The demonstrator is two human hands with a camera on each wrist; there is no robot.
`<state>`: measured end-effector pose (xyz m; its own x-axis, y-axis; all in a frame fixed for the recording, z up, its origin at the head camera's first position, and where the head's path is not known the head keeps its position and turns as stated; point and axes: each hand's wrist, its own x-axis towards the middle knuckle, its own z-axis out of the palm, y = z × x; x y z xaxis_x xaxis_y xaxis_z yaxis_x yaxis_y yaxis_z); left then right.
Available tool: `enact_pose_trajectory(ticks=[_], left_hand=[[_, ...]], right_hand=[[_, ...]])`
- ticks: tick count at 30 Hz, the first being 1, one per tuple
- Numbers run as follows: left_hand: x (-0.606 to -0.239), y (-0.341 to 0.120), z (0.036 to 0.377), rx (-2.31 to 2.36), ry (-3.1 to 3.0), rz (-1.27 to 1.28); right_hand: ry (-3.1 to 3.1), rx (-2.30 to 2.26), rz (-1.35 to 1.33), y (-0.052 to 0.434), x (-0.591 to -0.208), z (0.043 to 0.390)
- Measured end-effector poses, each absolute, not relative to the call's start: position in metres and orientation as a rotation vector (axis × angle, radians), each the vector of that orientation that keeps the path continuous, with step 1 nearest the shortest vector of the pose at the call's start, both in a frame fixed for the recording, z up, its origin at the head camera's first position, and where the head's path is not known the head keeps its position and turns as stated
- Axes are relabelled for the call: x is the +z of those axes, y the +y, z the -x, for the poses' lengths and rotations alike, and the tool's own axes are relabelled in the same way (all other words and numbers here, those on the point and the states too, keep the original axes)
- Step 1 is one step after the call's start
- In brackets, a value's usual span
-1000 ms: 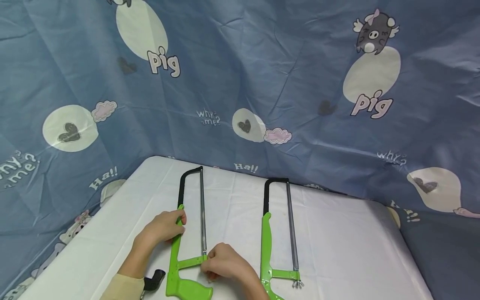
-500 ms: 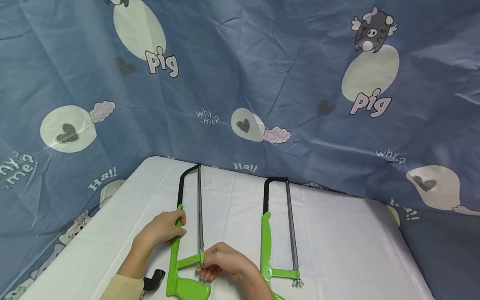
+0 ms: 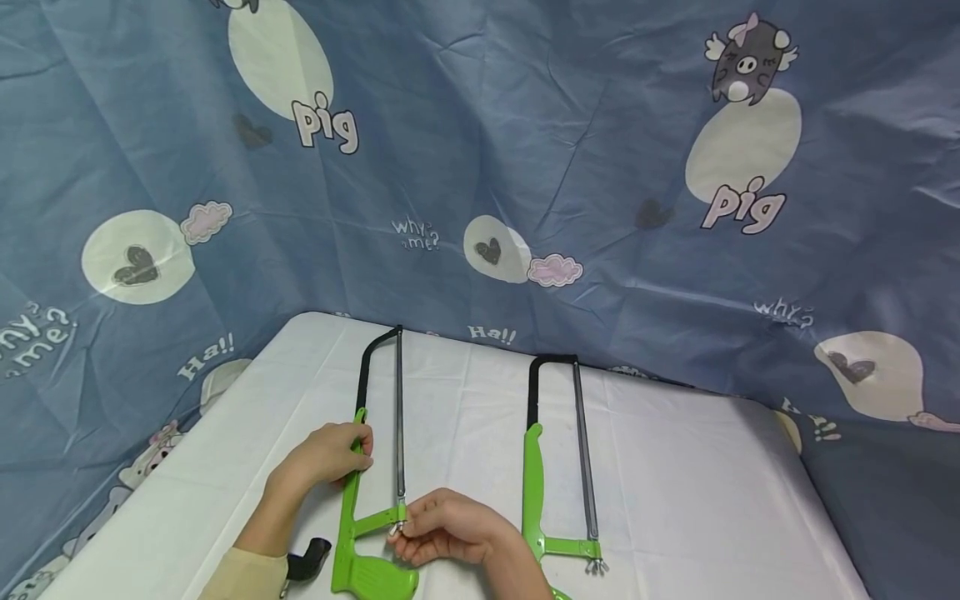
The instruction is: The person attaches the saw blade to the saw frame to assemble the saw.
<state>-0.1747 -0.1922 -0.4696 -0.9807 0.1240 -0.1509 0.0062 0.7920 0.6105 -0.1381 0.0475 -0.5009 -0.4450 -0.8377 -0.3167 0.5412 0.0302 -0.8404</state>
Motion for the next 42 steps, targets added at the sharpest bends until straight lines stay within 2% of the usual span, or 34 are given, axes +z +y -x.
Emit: enact_pose_trajectory(ticks=[9,14,29,34,42], left_hand=[[-0.47,-0.192,0.175,0.926,2.805,-0.138],[-0.471,-0.192,0.175,0.912,2.808,-0.126],[-0.471,-0.191,0.174,0.925,2.797,-0.1],[-0.47,-0.191,0.173,0.924,2.803,-0.103],[-0.47,-0.192,0.174,0.938,2.808,-0.118]], right_hand=[[1.515,-1.56,0.401,0.046,-0.486,0.135],[1.869,-1.481,0.436,0.042,-0.476,0.127],[2.984,-0.659,0.533,0.016,-0.45,0.093],[3.151,-0.383,0.573,0.007,-0.45,0.088],[3.267,-0.234,0.578,-0.001,-0.454,0.082]])
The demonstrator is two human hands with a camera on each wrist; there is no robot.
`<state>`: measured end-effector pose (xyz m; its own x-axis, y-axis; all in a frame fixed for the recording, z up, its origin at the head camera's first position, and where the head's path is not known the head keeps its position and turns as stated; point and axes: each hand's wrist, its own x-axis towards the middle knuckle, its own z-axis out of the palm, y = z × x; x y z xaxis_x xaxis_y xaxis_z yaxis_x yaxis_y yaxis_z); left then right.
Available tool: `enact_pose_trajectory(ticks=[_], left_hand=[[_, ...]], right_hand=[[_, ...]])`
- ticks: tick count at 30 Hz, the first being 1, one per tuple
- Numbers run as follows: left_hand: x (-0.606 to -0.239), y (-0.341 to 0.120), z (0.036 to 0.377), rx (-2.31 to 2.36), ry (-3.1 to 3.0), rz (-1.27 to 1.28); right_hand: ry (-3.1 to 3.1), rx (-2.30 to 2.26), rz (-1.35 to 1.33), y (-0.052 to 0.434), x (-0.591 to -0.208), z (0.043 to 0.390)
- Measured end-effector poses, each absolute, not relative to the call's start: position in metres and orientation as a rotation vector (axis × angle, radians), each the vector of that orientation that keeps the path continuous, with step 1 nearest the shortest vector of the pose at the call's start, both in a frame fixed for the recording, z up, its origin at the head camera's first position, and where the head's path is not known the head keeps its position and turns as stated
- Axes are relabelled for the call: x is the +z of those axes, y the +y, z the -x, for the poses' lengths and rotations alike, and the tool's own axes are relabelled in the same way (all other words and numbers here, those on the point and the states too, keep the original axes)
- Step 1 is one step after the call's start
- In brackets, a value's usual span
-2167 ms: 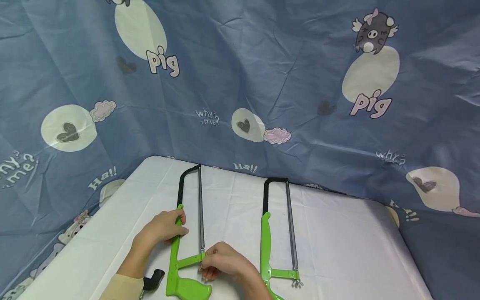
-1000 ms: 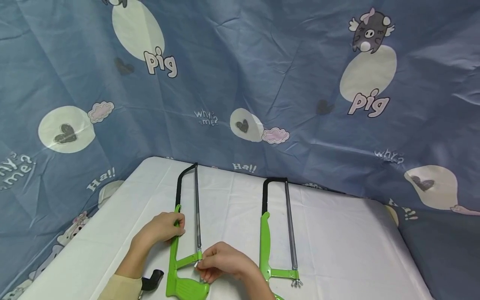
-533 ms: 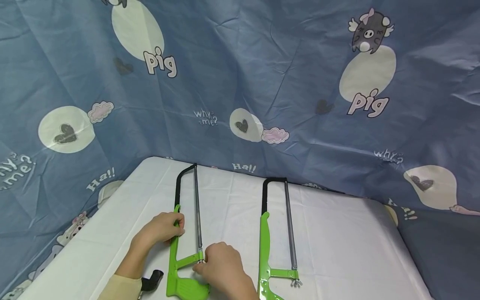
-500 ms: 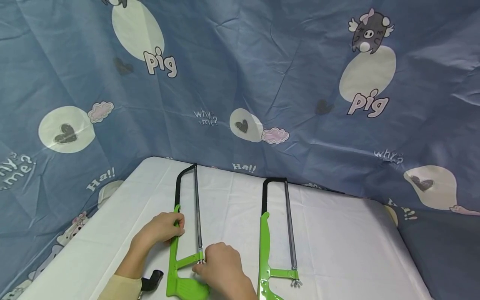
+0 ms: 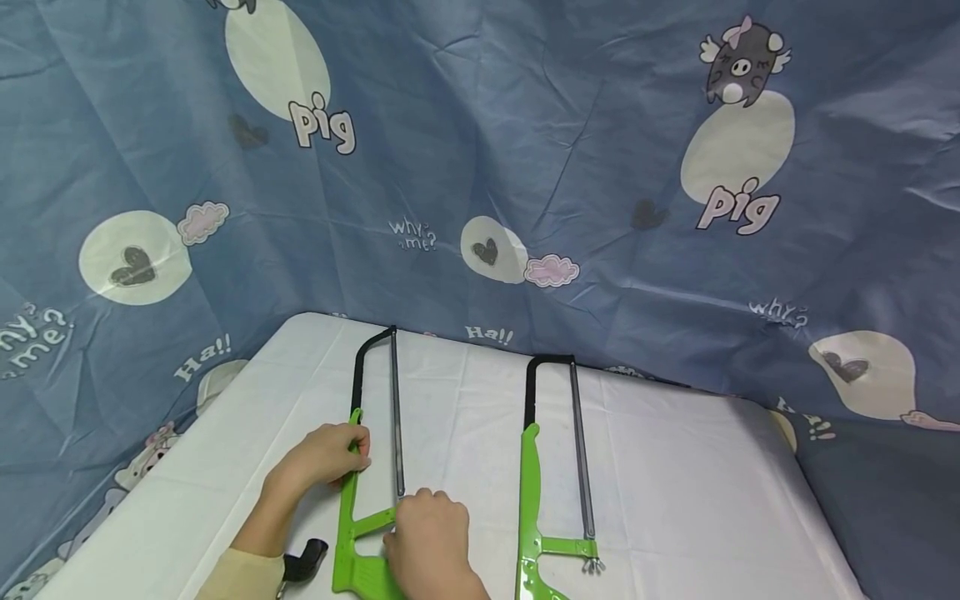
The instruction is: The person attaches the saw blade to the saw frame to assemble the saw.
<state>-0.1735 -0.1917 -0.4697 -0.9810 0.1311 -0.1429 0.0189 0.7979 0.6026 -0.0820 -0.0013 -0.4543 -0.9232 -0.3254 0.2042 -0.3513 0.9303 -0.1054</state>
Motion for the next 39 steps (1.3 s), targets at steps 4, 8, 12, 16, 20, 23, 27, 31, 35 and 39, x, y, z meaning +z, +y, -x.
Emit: enact_pose_trajectory(ticks=[4,8,12,16,20,23,27,31,35,39], left_hand=[[-0.471,-0.192,0.174,0.937,2.807,-0.112],[-0.469,-0.191,0.173,0.923,2.815,-0.113],[-0.469,-0.19,0.174,0.917,2.824,-0.109],[-0.47,-0.189,0.175,0.91,2.826,-0.095],[-0.472,-0.188,0.175,0.905,2.837,-0.095],[-0.472,-0.187,0.174,0.897,2.853,-0.106],[-0.472,-0.186,0.173,0.886,2.872,-0.117],[-0.472,-0.185,0.173,0.89,2.874,-0.114],[-0.472,-0.185,0.173,0.89,2.874,-0.111],[-0.473,-0.185,0.174,0.888,2.875,-0.102]], right_hand=[[-2.882,0.205,-0.491,-0.002,-0.454,0.082],[-2.866,0.211,-0.482,-0.003,-0.455,0.082],[-2.827,0.178,-0.523,-0.003,-0.458,0.082],[-2.795,0.156,-0.578,-0.004,-0.461,0.082],[-2.79,0.139,-0.628,-0.004,-0.463,0.082],[-2.785,0.123,-0.645,-0.003,-0.464,0.083],[-2.788,0.125,-0.647,-0.003,-0.464,0.084],[-2.794,0.125,-0.653,-0.003,-0.465,0.085],[-2.793,0.137,-0.655,-0.002,-0.466,0.086],[-2.806,0.193,-0.649,-0.001,-0.467,0.086]])
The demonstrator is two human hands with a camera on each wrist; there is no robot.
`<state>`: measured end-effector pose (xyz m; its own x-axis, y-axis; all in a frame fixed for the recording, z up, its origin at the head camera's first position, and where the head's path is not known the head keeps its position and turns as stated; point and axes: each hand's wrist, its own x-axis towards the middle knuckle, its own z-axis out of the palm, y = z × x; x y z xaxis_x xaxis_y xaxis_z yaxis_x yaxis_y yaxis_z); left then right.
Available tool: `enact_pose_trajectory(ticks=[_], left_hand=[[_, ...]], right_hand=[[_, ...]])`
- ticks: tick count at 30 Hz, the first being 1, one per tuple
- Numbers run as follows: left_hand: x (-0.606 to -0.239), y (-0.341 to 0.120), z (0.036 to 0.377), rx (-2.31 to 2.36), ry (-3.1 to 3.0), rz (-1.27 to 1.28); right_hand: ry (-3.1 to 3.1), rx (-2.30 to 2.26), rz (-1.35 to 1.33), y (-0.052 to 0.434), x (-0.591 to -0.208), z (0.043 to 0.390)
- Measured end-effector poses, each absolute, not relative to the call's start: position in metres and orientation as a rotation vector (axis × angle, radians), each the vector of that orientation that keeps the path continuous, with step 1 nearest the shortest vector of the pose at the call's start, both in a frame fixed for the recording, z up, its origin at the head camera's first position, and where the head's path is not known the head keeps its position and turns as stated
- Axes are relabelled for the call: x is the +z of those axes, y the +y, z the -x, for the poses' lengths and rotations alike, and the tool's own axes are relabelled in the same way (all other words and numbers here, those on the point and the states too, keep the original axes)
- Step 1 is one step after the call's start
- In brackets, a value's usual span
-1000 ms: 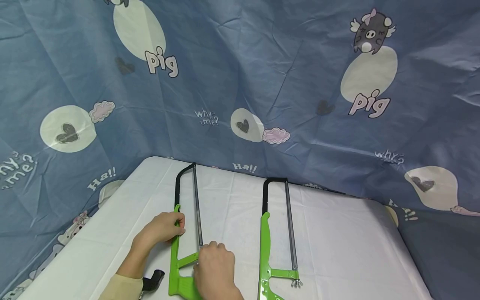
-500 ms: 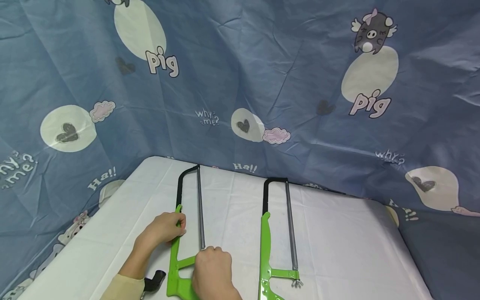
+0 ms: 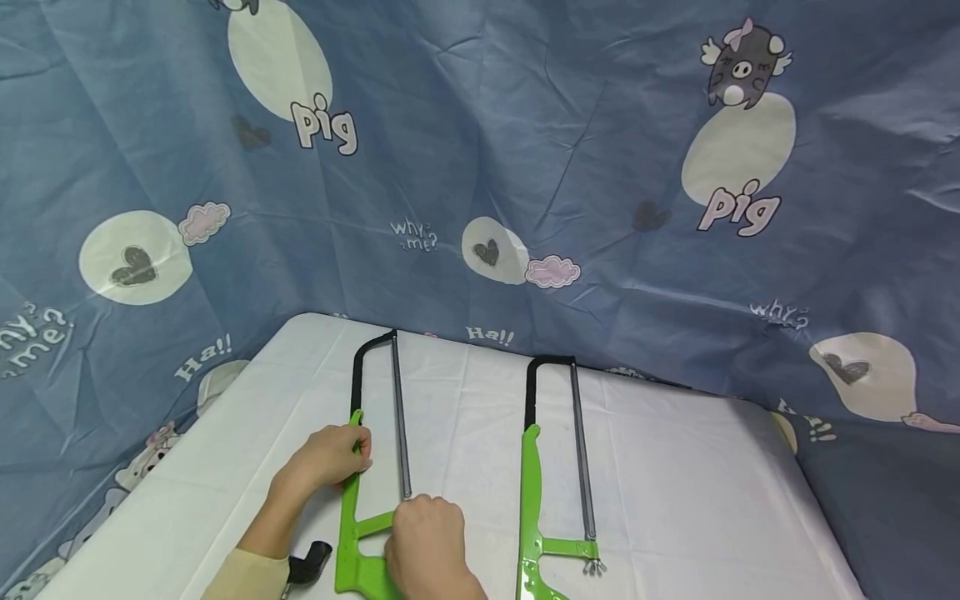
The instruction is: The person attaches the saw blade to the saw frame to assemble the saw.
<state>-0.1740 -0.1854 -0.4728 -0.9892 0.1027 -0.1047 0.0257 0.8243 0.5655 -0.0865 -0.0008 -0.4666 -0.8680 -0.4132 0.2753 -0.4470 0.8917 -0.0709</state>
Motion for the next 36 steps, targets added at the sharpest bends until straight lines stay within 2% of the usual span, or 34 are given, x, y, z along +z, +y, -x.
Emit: enact_pose_trajectory(ticks=[9,36], left_hand=[[-0.476,-0.186,0.176,0.871,2.869,-0.094],[-0.47,-0.192,0.174,0.926,2.808,-0.091]], right_hand=[[-2.88,0.351,-0.603,0.002,-0.467,0.09],[-3.092,1.505,-0.388,0.023,-0.462,0.108]])
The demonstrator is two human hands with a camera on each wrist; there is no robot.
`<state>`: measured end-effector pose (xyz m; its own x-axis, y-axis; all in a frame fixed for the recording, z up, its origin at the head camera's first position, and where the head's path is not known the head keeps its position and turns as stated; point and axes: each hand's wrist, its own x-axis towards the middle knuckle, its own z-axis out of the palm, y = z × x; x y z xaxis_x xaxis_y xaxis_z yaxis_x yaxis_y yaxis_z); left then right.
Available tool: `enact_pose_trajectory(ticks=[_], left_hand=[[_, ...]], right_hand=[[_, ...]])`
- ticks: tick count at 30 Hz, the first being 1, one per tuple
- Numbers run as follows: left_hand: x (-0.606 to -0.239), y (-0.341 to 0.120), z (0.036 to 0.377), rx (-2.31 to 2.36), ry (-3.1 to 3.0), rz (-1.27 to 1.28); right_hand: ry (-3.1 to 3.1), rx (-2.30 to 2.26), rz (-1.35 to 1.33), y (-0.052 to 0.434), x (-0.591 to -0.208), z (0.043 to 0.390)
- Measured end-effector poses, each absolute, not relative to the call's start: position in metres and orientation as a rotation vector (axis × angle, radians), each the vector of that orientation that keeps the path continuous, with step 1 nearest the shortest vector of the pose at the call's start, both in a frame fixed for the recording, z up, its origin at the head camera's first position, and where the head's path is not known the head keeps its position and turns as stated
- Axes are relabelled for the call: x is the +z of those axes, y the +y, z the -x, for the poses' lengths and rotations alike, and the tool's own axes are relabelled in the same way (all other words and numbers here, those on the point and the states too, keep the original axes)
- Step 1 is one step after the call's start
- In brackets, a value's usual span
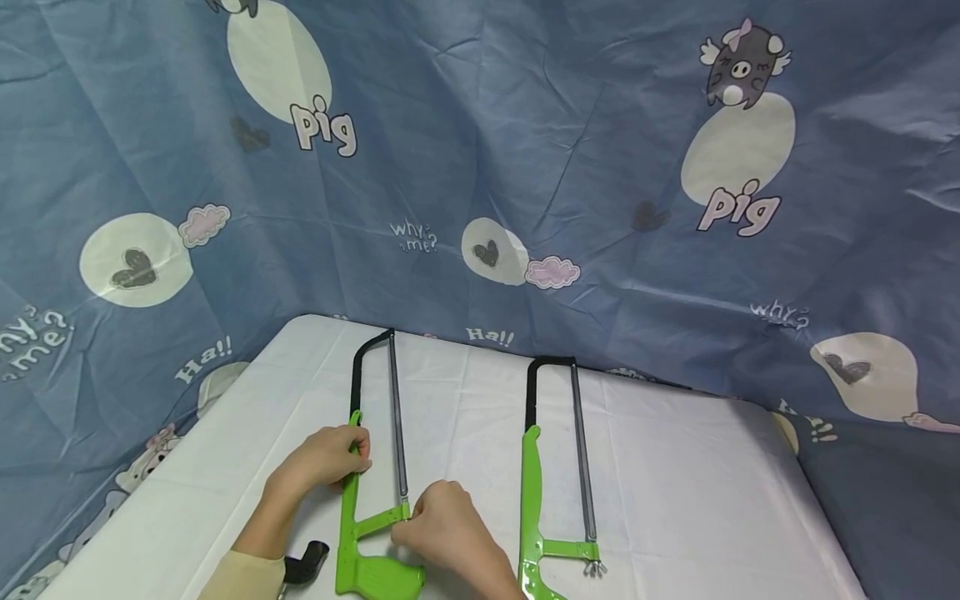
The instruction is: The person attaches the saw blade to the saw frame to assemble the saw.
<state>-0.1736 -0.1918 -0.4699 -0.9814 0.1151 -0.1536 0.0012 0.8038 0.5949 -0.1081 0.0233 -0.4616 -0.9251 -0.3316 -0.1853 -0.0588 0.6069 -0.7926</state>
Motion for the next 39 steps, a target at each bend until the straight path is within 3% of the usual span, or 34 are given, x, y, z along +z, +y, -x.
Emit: enact_pose_trajectory(ticks=[16,39], left_hand=[[-0.471,-0.194,0.176,0.944,2.774,-0.088],[-0.468,-0.194,0.176,0.937,2.765,-0.086]], right_hand=[[1.918,-1.644,0.258,0.032,-0.479,0.122],[1.334,-1.752,0.312,0.043,-0.5,0.136]])
